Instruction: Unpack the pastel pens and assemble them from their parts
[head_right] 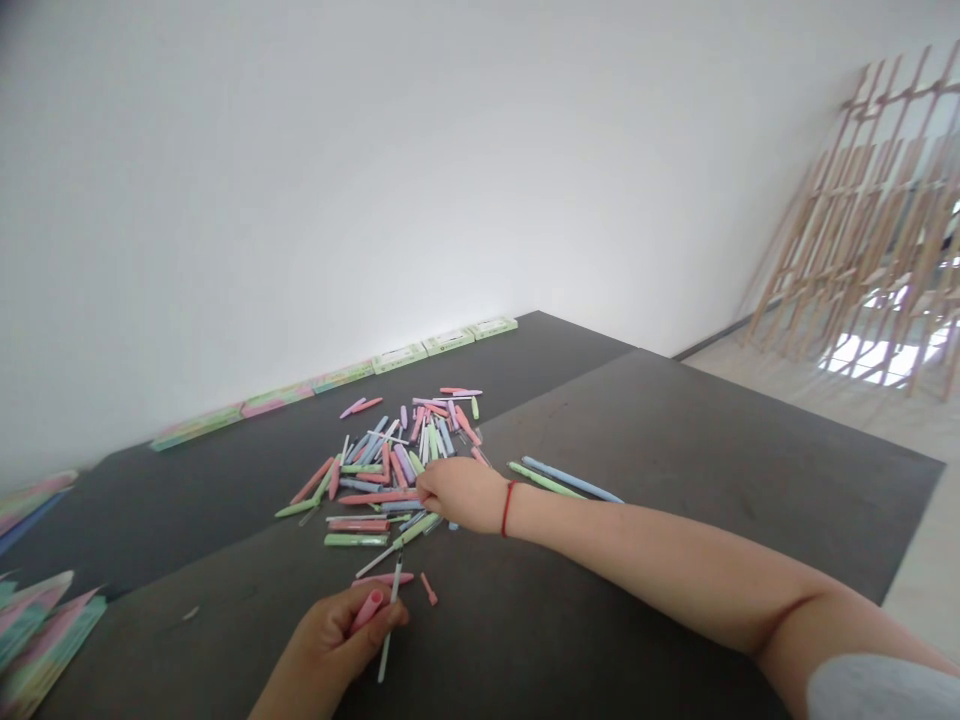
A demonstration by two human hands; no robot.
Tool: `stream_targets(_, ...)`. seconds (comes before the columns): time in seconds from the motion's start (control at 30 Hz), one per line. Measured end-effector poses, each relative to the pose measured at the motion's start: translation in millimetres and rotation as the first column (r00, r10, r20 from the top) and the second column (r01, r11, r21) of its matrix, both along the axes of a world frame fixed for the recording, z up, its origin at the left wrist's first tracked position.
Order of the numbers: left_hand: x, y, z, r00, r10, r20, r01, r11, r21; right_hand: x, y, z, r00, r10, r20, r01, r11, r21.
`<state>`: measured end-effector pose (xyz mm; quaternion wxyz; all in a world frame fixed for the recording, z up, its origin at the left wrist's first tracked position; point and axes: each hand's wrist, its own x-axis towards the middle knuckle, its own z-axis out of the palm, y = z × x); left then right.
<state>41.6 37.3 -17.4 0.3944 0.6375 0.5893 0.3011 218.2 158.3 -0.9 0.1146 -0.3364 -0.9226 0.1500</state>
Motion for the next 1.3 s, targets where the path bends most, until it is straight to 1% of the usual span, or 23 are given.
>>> stream_targets(0.03, 0.1, 0.2, 1.1, 1.000, -0.013, 0.003, 0.013, 1.000, -0.016, -1.7, 2.3, -1.8, 0.996, -0.004, 0.085, -0.002, 0.998, 0.069)
stream_targets(0.07, -0.1, 0.6, 2.1, 1.000, -0.030, 0.008, 0.030, 0.999, -0.035, -3.6, 3.8, -4.1, 0.990, -0.010, 0.143, -0.005, 0.995, 0.102)
stream_targets(0.13, -0.8, 1.3, 3.3, 0.998, -0.054, 0.017, 0.055, 0.996, -0.064, -7.8, 4.7, -9.4, 0.981, -0.022, 0.191, 0.000, 0.993, 0.117)
stream_targets(0.23, -2.8, 1.6, 2.3, 0.998, -0.057, 0.006, 0.057, 0.995, -0.080, -14.1, 3.9, -15.6, 0.976, -0.047, 0.211, 0.020, 0.992, 0.128)
stream_targets(0.33, -4.9, 1.6, -1.3, 0.998, -0.062, -0.004, 0.061, 0.994, -0.095, -20.2, 3.4, -17.1, 0.976, -0.062, 0.210, 0.036, 0.991, 0.127)
stream_targets(0.4, -5.9, 1.8, -3.7, 0.998, -0.065, 0.001, 0.065, 0.992, -0.105, -22.3, 3.7, -14.2, 0.979, -0.069, 0.194, 0.047, 0.993, 0.112)
stream_targets(0.5, -6.4, 2.7, -5.3, 0.997, -0.074, 0.013, 0.075, 0.991, -0.115, -18.4, 3.1, -4.2, 0.984, -0.089, 0.155, 0.077, 0.994, 0.082)
stream_targets(0.53, -6.3, 2.9, -5.4, 0.997, -0.078, 0.018, 0.080, 0.990, -0.116, -15.0, 1.8, -0.4, 0.988, -0.086, 0.130, 0.080, 0.996, 0.049)
stream_targets(0.57, -6.2, 3.0, -5.2, 0.997, -0.078, 0.023, 0.080, 0.990, -0.116, -11.0, -0.2, 3.0, 0.994, -0.077, 0.074, 0.080, 0.996, -0.038)
stream_targets(0.6, -5.9, 2.9, -5.0, 0.997, -0.075, 0.027, 0.078, 0.990, -0.116, -6.7, -3.3, 5.7, 0.997, -0.072, -0.017, 0.067, 0.981, -0.182)
stream_targets(0.63, -5.6, 2.6, -4.6, 0.997, -0.068, 0.030, 0.071, 0.991, -0.115, -2.6, -7.3, 7.2, 0.985, -0.090, -0.149, 0.027, 0.924, -0.381)
stream_targets(0.67, -5.2, 2.2, -4.2, 0.998, -0.062, 0.031, 0.065, 0.991, -0.115, 0.9, -12.1, 7.6, 0.945, -0.148, -0.291, -0.052, 0.812, -0.581)
stream_targets(0.7, -4.9, 1.8, -3.8, 0.998, -0.058, 0.034, 0.061, 0.991, -0.115, 3.5, -17.4, 6.8, 0.879, -0.241, -0.411, -0.161, 0.662, -0.732)
stream_targets(0.73, -4.7, 1.3, -3.5, 0.998, -0.055, 0.038, 0.059, 0.992, -0.116, 4.9, -22.8, 5.1, 0.803, -0.345, -0.487, -0.272, 0.514, -0.813)
stream_targets(0.77, -4.7, 0.9, -3.4, 0.998, -0.051, 0.043, 0.055, 0.992, -0.115, 5.3, -27.9, 2.7, 0.739, -0.427, -0.522, -0.356, 0.410, -0.840)
stream_targets(0.8, -4.9, 0.6, -3.3, 0.998, -0.046, 0.048, 0.051, 0.992, -0.113, 4.6, -32.5, 0.0, 0.690, -0.487, -0.535, -0.412, 0.343, -0.844)
stream_targets(0.83, -5.4, 0.4, -3.5, 0.998, -0.038, 0.052, 0.043, 0.993, -0.112, 3.1, -36.1, -2.8, 0.658, -0.529, -0.537, -0.444, 0.303, -0.843)
stream_targets(0.87, -6.0, 0.5, -3.8, 0.998, -0.035, 0.051, 0.040, 0.993, -0.115, 1.2, -38.7, -5.3, 0.636, -0.557, -0.534, -0.459, 0.283, -0.842)
stream_targets(0.93, -7.4, 1.1, -4.7, 0.998, -0.044, 0.044, 0.048, 0.992, -0.120, -2.8, -41.4, -9.5, 0.606, -0.588, -0.536, -0.476, 0.272, -0.836)
stream_targets(1.07, -7.8, 2.2, -5.1, 0.995, -0.090, 0.045, 0.095, 0.988, -0.118, -6.5, -41.6, -13.5, 0.572, -0.608, -0.551, -0.489, 0.286, -0.824)
stream_targets(1.3, -6.0, 1.2, -4.0, 0.996, -0.083, 0.026, 0.085, 0.990, -0.114, -5.6, -42.2, -12.4, 0.574, -0.580, -0.578, -0.501, 0.309, -0.808)
